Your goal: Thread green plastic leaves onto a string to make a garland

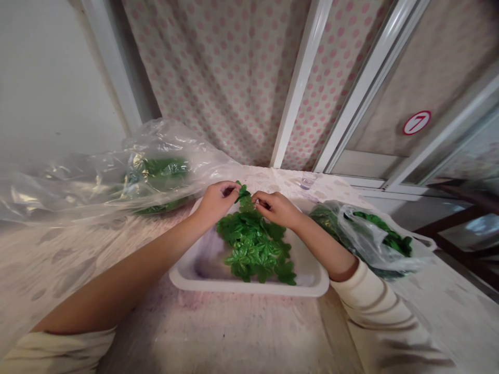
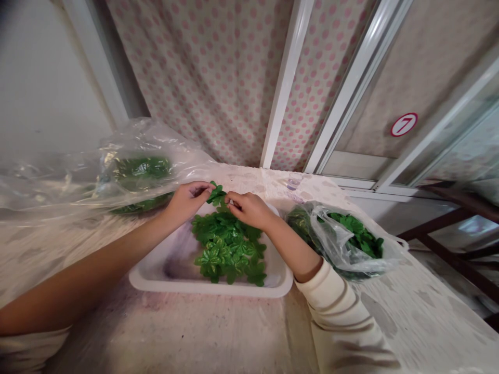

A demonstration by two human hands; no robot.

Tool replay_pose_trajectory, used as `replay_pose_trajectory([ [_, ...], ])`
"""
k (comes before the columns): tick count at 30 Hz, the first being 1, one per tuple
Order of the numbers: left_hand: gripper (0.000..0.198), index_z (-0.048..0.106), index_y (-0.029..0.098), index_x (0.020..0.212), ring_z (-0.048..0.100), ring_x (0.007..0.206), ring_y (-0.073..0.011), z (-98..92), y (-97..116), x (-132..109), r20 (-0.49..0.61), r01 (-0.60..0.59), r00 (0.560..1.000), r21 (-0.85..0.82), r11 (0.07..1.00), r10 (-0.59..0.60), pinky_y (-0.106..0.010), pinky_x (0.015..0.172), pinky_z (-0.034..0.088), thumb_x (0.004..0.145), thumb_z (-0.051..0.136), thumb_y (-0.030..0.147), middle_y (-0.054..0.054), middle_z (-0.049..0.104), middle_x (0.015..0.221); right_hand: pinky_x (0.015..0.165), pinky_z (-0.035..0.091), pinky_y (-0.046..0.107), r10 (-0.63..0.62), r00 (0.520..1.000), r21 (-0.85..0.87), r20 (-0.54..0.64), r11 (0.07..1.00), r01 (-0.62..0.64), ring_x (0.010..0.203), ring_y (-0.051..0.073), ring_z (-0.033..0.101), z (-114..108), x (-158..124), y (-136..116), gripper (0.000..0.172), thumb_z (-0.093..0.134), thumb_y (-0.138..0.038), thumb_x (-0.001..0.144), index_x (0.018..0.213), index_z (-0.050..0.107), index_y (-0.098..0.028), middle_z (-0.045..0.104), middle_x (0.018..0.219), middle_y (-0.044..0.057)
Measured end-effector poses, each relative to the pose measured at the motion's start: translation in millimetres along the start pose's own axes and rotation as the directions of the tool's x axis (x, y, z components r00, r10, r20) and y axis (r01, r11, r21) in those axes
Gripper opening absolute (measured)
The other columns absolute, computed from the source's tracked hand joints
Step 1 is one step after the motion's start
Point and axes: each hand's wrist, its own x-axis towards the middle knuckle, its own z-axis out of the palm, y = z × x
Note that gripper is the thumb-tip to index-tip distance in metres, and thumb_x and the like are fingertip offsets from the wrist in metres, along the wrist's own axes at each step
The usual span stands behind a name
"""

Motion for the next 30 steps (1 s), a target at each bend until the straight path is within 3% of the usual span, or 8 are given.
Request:
replay_pose_trajectory([
  [8,0.028,0.064,0.015,0.097,0.059,0.066,-0.0124,-1.1,-2.3,0.6,-0.042,-0.053,0.998,0.030,0.998,0.054,-0.025,0.066,0.046,0.072,0.057,0.025,-0.005,0.068,0.083,0.054,0.029,0.019,-0.025,1.000,0.008,0.012,1.000,0.025,0.048,0.008,0.040,1.4,-0.3,3.3,0.014,0.047,-0.017,0.081,0.090,0.057,-0.018,0.044,0.052,-0.005],
  [18,0.029,0.061,0.015,0.101,0.059,0.070,-0.0126,-2.4,1.6,0.4,-0.091,-0.101,0.991,0.002,0.995,0.101,-0.026,0.067,0.046,0.073,0.056,0.020,-0.006,0.067,0.086,0.052,0.030,0.018,-0.040,0.998,0.043,0.038,0.998,0.038,0.046,0.006,0.038,0.4,-0.3,1.2,0.012,0.048,-0.018,0.080,0.082,0.059,-0.016,0.042,0.050,-0.006],
  [23,0.025,0.059,0.016,0.098,0.057,0.068,-0.0115,-1.1,0.4,-0.3,-0.014,-0.117,0.993,-0.016,0.993,0.116,-0.024,0.064,0.045,0.074,0.057,0.022,-0.004,0.063,0.083,0.050,0.030,0.019,-0.093,0.986,0.116,0.136,0.990,0.078,0.045,0.007,0.038,-3.2,-2.3,-3.0,0.013,0.050,-0.023,0.079,0.071,0.057,-0.015,0.041,0.049,-0.005],
  [28,0.046,0.044,0.020,0.116,0.053,0.064,-0.0093,0.1,0.4,-3.4,0.143,-0.167,0.974,-0.057,0.984,0.174,-0.023,0.065,0.044,0.073,0.060,0.020,0.002,0.056,0.075,0.051,0.030,0.019,-0.006,0.999,0.073,-0.050,0.997,0.010,0.044,0.007,0.038,-2.5,-2.6,-3.7,0.015,0.047,-0.024,0.082,0.092,0.055,-0.015,0.041,0.050,-0.007],
  [30,0.050,0.040,0.020,0.119,0.052,0.063,-0.0091,0.6,0.9,-4.8,0.188,-0.166,0.966,-0.062,0.984,0.174,-0.023,0.066,0.044,0.073,0.060,0.019,0.003,0.056,0.075,0.051,0.029,0.019,0.010,0.997,0.078,-0.072,0.997,-0.004,0.045,0.008,0.039,-1.8,-2.5,-3.9,0.021,0.048,-0.022,0.081,0.101,0.052,-0.015,0.041,0.051,-0.007],
])
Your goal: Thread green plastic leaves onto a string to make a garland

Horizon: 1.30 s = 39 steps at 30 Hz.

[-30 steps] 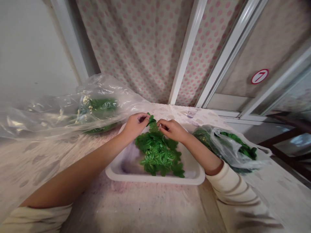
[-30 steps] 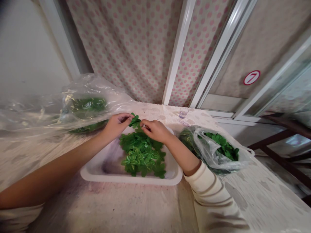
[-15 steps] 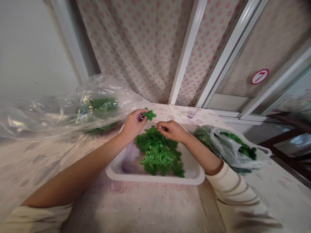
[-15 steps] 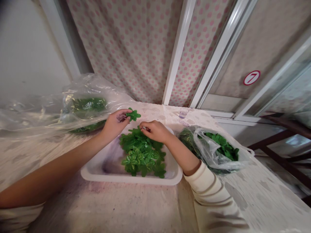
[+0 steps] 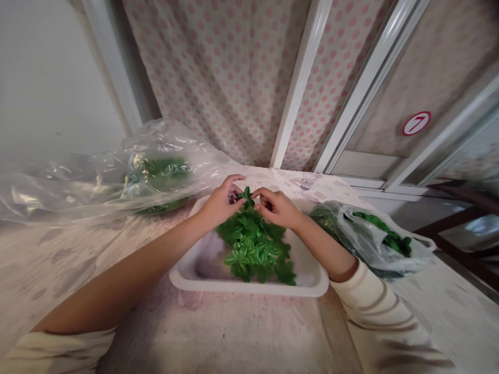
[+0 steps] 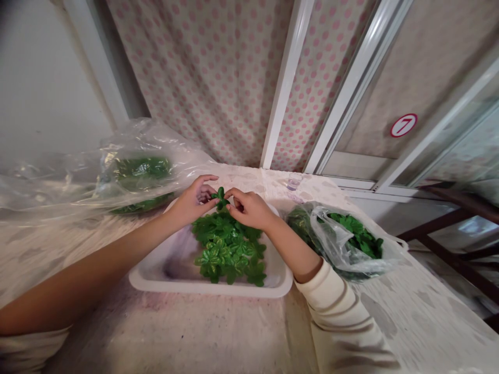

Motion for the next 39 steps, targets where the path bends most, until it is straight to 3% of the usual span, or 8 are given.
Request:
replay_pose_trajectory([
  [7,0.052,0.036,0.021,0.120,0.053,0.067,-0.0096,0.9,0.0,-0.7,0.030,0.012,0.999,-0.004,1.000,-0.012,-0.024,0.069,0.044,0.073,0.059,0.017,0.003,0.055,0.075,0.054,0.030,0.019,0.026,0.999,-0.015,0.022,1.000,-0.026,0.049,0.009,0.040,-0.1,-0.3,-0.2,0.052,0.046,-0.019,0.083,0.132,0.034,-0.015,0.044,0.054,-0.007],
  [28,0.059,0.029,0.021,0.122,0.051,0.065,-0.0081,1.5,-0.5,0.9,-0.038,0.046,0.998,-0.113,0.993,-0.050,-0.023,0.066,0.042,0.072,0.060,0.016,0.004,0.053,0.075,0.053,0.033,0.017,0.023,0.999,-0.048,0.038,0.999,-0.021,0.043,0.007,0.039,1.9,-0.8,6.6,0.052,0.046,-0.020,0.084,0.136,0.039,-0.020,0.042,0.048,-0.008],
  [39,0.055,0.032,0.021,0.120,0.053,0.066,-0.0092,1.5,-0.9,-0.5,0.015,0.025,1.000,-0.045,0.999,-0.024,-0.023,0.065,0.043,0.073,0.060,0.016,0.003,0.054,0.075,0.052,0.029,0.019,0.026,0.999,-0.044,0.032,0.999,-0.024,0.046,0.008,0.038,1.0,0.5,1.7,0.040,0.045,-0.022,0.084,0.123,0.046,-0.015,0.040,0.051,-0.007],
])
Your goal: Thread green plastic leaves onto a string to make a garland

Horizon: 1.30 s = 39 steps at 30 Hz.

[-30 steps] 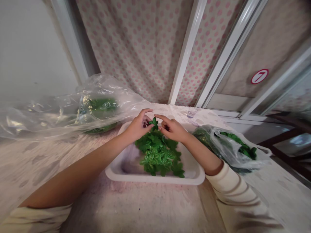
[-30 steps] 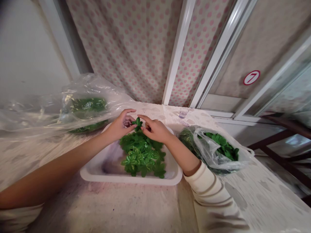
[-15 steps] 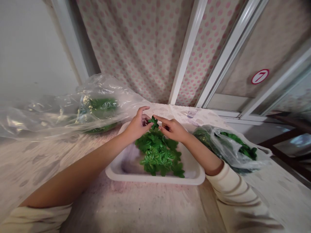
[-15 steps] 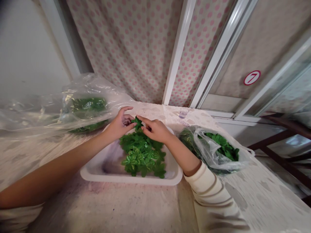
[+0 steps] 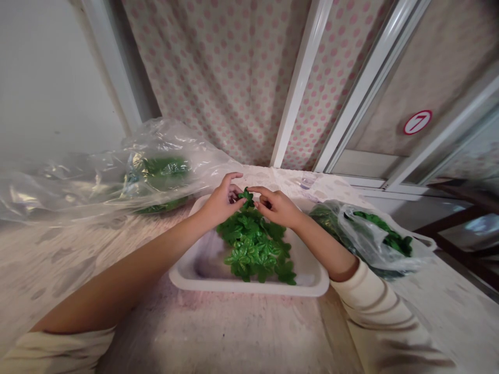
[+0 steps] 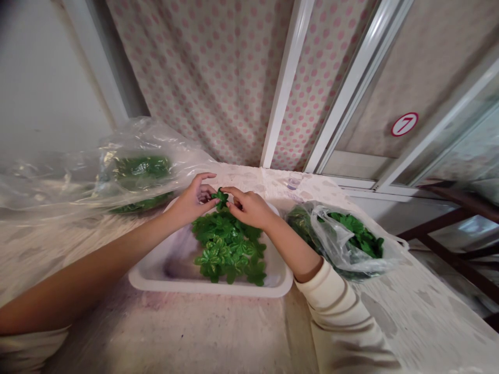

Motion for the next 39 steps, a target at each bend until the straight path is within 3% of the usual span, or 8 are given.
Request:
replay_pose_trajectory([
  [13,0.048,0.035,0.021,0.118,0.052,0.064,-0.0095,-1.2,9.6,-2.8,0.142,-0.021,0.990,0.136,0.990,0.002,-0.023,0.063,0.041,0.074,0.056,0.017,0.002,0.055,0.077,0.051,0.026,0.019,0.024,1.000,-0.017,-0.018,1.000,-0.025,0.046,0.009,0.038,2.6,1.7,3.6,0.019,0.046,-0.020,0.083,0.102,0.047,-0.018,0.038,0.051,-0.009],
  [17,0.046,0.039,0.022,0.116,0.053,0.066,-0.0102,-1.9,10.7,-3.1,0.149,-0.041,0.989,0.163,0.986,0.017,-0.022,0.063,0.041,0.074,0.056,0.016,0.002,0.056,0.078,0.050,0.024,0.018,0.012,1.000,-0.026,-0.022,1.000,-0.013,0.045,0.009,0.037,2.7,2.1,4.6,0.013,0.045,-0.020,0.083,0.096,0.049,-0.019,0.039,0.050,-0.008],
  [23,0.019,0.052,0.020,0.095,0.053,0.070,-0.0111,-1.6,9.4,-1.6,0.151,-0.066,0.988,0.183,0.981,0.039,-0.023,0.064,0.042,0.075,0.054,0.018,0.000,0.057,0.082,0.050,0.025,0.018,-0.002,1.000,-0.034,-0.021,0.999,0.001,0.045,0.008,0.037,2.4,1.9,5.5,0.012,0.044,-0.020,0.084,0.093,0.051,-0.018,0.042,0.051,-0.007],
  [30,0.015,0.055,0.018,0.090,0.052,0.065,-0.0104,-1.0,7.4,-0.9,0.150,-0.045,0.989,0.210,0.977,0.014,-0.023,0.062,0.043,0.075,0.053,0.020,0.000,0.060,0.080,0.051,0.025,0.018,-0.005,1.000,-0.045,-0.014,0.999,0.004,0.046,0.008,0.039,1.7,1.7,4.4,0.012,0.045,-0.020,0.083,0.092,0.052,-0.018,0.046,0.053,-0.006],
  [39,0.016,0.061,0.017,0.085,0.054,0.060,-0.0112,-0.4,7.6,-0.8,0.149,0.009,0.988,0.240,0.971,-0.046,-0.024,0.059,0.045,0.071,0.056,0.022,0.000,0.063,0.072,0.050,0.025,0.019,-0.009,1.000,-0.052,-0.020,0.999,0.008,0.045,0.008,0.037,0.3,1.7,1.5,0.011,0.045,-0.018,0.083,0.091,0.053,-0.018,0.041,0.050,-0.007],
])
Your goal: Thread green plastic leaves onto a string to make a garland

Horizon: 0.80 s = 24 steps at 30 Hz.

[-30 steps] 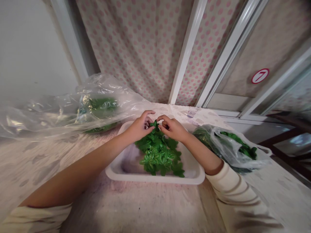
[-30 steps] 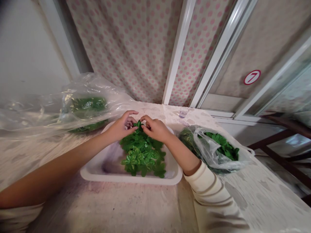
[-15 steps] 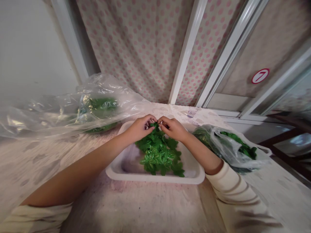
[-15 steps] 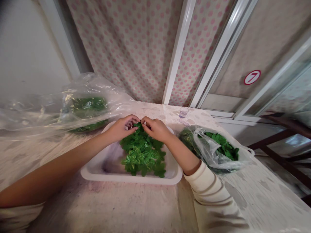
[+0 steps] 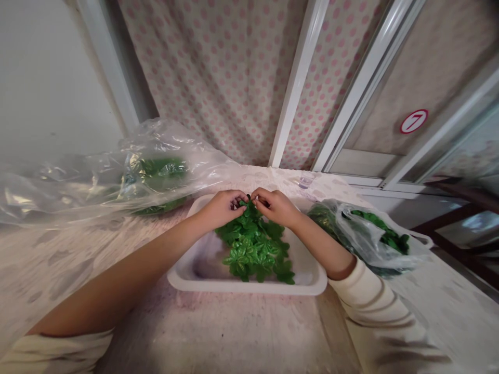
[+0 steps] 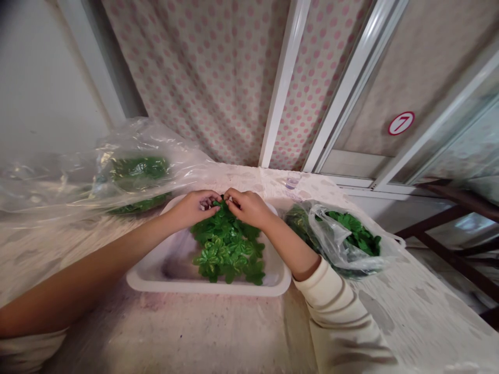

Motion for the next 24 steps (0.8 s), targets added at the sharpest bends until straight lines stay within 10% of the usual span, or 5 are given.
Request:
replay_pose_trajectory([
  [24,0.027,0.067,0.017,0.089,0.060,0.079,-0.0170,-3.3,-2.1,3.3,-0.205,0.108,0.972,-0.043,0.993,-0.114,-0.029,0.078,0.046,0.082,0.044,0.030,-0.004,0.068,0.087,0.052,0.026,0.019,-0.021,1.000,0.010,0.017,1.000,0.021,0.046,0.008,0.037,0.0,0.2,0.6,0.013,0.044,-0.017,0.081,0.090,0.053,-0.018,0.041,0.051,-0.007],
])
